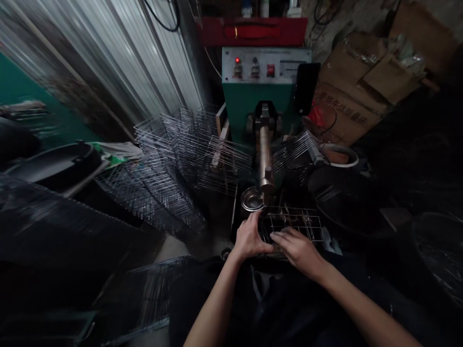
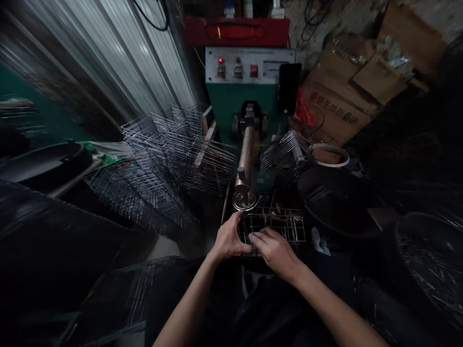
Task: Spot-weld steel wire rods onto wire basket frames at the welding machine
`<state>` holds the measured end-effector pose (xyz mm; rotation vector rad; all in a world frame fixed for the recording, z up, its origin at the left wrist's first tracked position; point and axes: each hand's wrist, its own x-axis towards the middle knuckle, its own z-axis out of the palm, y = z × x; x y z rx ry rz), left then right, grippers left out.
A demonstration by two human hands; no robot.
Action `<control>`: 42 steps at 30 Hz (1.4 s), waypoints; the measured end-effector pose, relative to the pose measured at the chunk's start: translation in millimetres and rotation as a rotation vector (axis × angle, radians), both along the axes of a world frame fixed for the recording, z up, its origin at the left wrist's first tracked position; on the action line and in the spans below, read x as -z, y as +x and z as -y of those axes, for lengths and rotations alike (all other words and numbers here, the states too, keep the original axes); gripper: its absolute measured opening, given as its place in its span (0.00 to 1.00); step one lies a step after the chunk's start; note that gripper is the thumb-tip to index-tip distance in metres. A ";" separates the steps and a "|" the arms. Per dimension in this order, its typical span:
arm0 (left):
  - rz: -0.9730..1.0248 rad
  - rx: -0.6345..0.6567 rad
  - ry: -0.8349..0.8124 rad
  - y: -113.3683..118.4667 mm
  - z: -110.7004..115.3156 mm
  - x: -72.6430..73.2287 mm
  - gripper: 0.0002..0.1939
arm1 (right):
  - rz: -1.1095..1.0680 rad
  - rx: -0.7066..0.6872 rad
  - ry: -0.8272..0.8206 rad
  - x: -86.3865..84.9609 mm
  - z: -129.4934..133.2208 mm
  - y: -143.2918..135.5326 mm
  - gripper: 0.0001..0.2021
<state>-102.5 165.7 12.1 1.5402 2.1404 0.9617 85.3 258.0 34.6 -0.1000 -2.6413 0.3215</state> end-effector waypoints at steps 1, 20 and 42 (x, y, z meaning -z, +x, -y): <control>-0.001 -0.003 0.004 -0.5 -0.2 0.5 0.58 | -0.015 -0.006 0.004 0.9 0.6 0.2 0.18; 0.106 -0.027 0.068 -18.6 -17.2 12.7 0.57 | -0.079 0.010 -0.162 4.0 -15.7 -21.9 0.16; 0.011 -0.063 0.090 -38.2 -38.6 1.7 0.48 | -0.133 0.182 -0.319 -1.4 -28.5 -51.3 0.06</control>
